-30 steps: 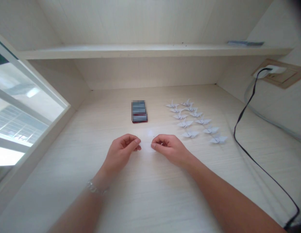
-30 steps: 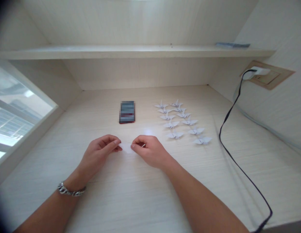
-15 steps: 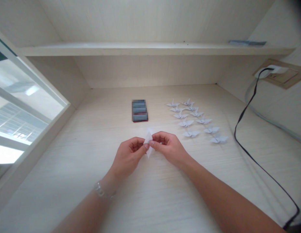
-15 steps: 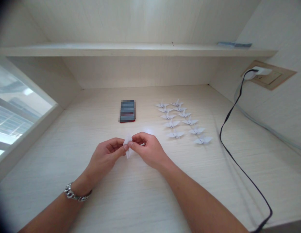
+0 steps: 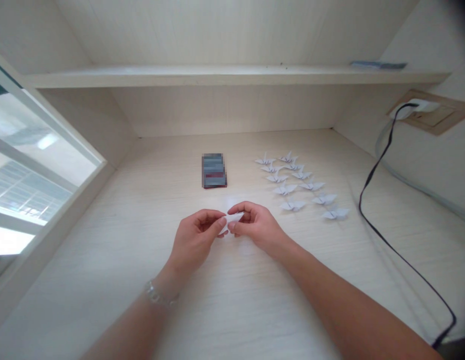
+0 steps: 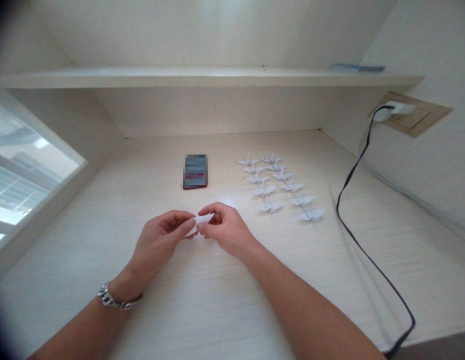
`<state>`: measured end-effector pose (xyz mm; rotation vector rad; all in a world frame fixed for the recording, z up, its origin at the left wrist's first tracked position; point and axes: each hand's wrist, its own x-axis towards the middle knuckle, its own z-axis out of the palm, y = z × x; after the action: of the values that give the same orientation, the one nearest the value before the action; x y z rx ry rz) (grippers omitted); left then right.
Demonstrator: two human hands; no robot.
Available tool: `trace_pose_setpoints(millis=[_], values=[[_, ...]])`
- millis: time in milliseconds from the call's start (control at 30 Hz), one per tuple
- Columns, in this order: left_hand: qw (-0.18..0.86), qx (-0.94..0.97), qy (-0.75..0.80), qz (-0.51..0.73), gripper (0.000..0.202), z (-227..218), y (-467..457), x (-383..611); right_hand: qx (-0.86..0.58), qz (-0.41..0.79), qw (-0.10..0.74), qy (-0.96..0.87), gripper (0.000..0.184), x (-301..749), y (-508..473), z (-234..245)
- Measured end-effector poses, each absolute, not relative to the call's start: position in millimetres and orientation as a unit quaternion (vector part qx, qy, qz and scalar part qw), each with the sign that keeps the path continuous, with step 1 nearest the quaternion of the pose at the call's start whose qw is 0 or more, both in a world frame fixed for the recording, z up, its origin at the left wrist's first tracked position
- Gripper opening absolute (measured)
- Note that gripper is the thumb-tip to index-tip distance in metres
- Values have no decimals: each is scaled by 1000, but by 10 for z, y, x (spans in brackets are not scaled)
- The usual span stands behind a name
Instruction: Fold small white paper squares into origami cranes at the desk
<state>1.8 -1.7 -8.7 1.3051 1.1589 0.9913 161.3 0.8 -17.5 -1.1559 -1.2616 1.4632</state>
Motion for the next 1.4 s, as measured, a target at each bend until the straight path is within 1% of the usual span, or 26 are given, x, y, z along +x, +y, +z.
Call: trace_pose_setpoints(millis=[133, 233, 367, 667, 800, 1100, 1400], values=[[555, 527, 475, 433, 29, -71, -23, 25, -468, 549, 459, -518, 27, 1623, 4, -162], [532, 535, 478, 449, 29, -75, -24, 16, -474, 516, 463, -544, 26, 1626, -5, -144], [512, 553, 493, 434, 26, -73, -31, 0, -494, 449, 459, -586, 19, 1624, -21, -126], [486, 552, 502, 454, 28, -62, -33, 1, -489, 406, 492, -595, 19, 1590, -57, -128], [470, 556, 518, 449, 25, -41, -36, -1, -477, 400, 510, -594, 16, 1585, -51, -142], [475, 558, 519, 440, 26, -69, -22, -18, -493, 409, 480, -599, 18, 1600, -48, -126], [476, 564, 519, 431, 22, -62, -16, -20, -485, 421, 482, -595, 12, 1593, -34, -147]])
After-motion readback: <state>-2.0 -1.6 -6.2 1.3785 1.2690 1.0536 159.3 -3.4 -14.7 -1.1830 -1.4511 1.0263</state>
